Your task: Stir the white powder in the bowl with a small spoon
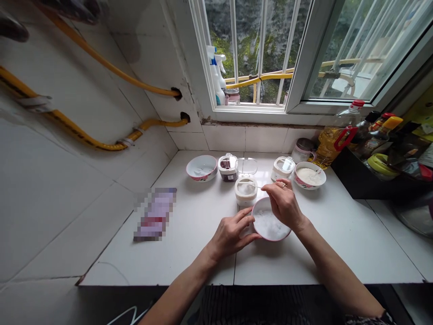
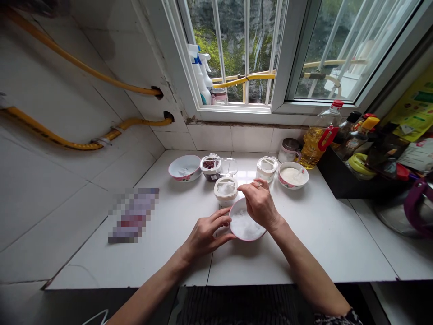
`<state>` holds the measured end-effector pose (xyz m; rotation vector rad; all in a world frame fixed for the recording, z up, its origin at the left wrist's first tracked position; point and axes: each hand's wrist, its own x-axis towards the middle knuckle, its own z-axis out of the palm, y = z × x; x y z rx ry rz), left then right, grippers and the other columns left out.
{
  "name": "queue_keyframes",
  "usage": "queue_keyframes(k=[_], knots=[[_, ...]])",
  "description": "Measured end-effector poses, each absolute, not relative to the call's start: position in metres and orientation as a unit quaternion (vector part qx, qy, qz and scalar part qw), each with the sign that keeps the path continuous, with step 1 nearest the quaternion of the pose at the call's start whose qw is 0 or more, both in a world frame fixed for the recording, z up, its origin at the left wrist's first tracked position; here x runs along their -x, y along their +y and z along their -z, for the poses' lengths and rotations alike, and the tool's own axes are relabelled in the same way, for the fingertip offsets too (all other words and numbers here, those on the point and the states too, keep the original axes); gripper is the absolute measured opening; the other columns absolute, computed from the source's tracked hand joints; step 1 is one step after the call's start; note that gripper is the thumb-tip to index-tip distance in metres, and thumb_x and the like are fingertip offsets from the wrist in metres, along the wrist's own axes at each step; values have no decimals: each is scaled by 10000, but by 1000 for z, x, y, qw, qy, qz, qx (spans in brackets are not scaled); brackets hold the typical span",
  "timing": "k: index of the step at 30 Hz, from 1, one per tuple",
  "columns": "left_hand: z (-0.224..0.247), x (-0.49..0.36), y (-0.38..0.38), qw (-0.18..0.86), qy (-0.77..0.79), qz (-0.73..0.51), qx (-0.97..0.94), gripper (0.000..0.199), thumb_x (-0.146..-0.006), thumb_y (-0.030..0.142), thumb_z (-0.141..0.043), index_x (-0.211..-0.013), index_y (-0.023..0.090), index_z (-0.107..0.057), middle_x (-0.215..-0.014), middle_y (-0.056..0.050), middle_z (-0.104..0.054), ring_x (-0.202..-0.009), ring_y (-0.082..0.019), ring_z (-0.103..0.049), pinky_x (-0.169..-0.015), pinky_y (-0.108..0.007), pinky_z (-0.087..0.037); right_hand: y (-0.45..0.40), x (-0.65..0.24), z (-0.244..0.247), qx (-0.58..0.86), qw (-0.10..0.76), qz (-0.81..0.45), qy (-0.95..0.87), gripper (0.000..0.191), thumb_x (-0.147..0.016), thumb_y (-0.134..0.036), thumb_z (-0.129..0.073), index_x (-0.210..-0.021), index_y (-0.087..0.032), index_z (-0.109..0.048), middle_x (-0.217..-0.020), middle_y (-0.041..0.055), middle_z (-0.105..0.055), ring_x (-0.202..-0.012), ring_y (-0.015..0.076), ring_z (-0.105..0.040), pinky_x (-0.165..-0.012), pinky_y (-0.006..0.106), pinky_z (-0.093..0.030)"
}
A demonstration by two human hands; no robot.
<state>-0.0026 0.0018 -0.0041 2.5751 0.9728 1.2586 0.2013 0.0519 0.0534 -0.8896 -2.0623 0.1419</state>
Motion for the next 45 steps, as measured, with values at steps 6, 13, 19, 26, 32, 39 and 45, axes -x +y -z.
queue_keyframes(k=[6, 13, 19, 26, 32, 39, 45], knots=[[2, 3, 2, 61, 321, -411, -851, 331, -967, 493, -573, -1010, 166, -604, -1167, -187, -715, -930, -243, -763, -622, -275, -615, 47, -212, -61, 401, 501, -96, -761, 164, -914, -180, -470, -884, -228, -624, -727, 34, -714, -719, 220, -640, -882, 424, -448], [5, 4, 2, 72, 309, -418, -851, 302, -956, 459, -605, -1028, 165, -602, -1175, -184, -711, -945, -238, -756, -670, -296, -632, 58, -227, -52, 460, 386, -157, -784, 189, -787, -119, -485, -685, -221, -608, -615, 14, -649, -684, 201, -571, -800, 361, -437], [5, 5, 2, 87, 311, -413, -852, 292, -940, 426, -637, -1082, 171, -618, -1199, -178, -702, -961, -238, -752, -702, -307, -639, 54, -217, -49, 414, 340, -174, -827, 223, -784, -82, -461, -746, -218, -633, -680, 11, -686, -638, 174, -536, -838, 361, -431], [5, 4, 2, 91, 310, -414, -851, 280, -934, 426, -647, -1053, 173, -624, -1194, -174, -704, -940, -231, -755, -693, -299, -639, 51, -220, -55, 429, 380, -233, -786, 219, -760, -125, -462, -705, -232, -644, -614, 11, -647, -741, 208, -566, -819, 353, -436], [5, 4, 2, 85, 306, -416, -852, 277, -938, 410, -644, -1081, 174, -618, -1200, -178, -701, -993, -246, -747, -712, -306, -641, 48, -212, -53, 423, 358, -302, -776, 211, -745, -136, -442, -681, -229, -621, -565, -6, -635, -660, 182, -558, -766, 329, -441], [5, 5, 2, 85, 309, -411, -854, 278, -932, 418, -648, -1077, 182, -621, -1183, -168, -711, -1006, -249, -745, -722, -307, -636, 51, -217, -58, 453, 408, -427, -668, 139, -713, -205, -472, -675, -200, -606, -527, -14, -591, -514, 133, -523, -564, 265, -428], [6, 4, 3, 81, 309, -414, -852, 274, -940, 434, -636, -1028, 176, -614, -1177, -177, -710, -991, -245, -746, -692, -294, -629, 57, -220, -59, 463, 426, -498, -597, 116, -660, -254, -512, -638, -193, -608, -479, -12, -582, -471, 126, -497, -507, 256, -410]])
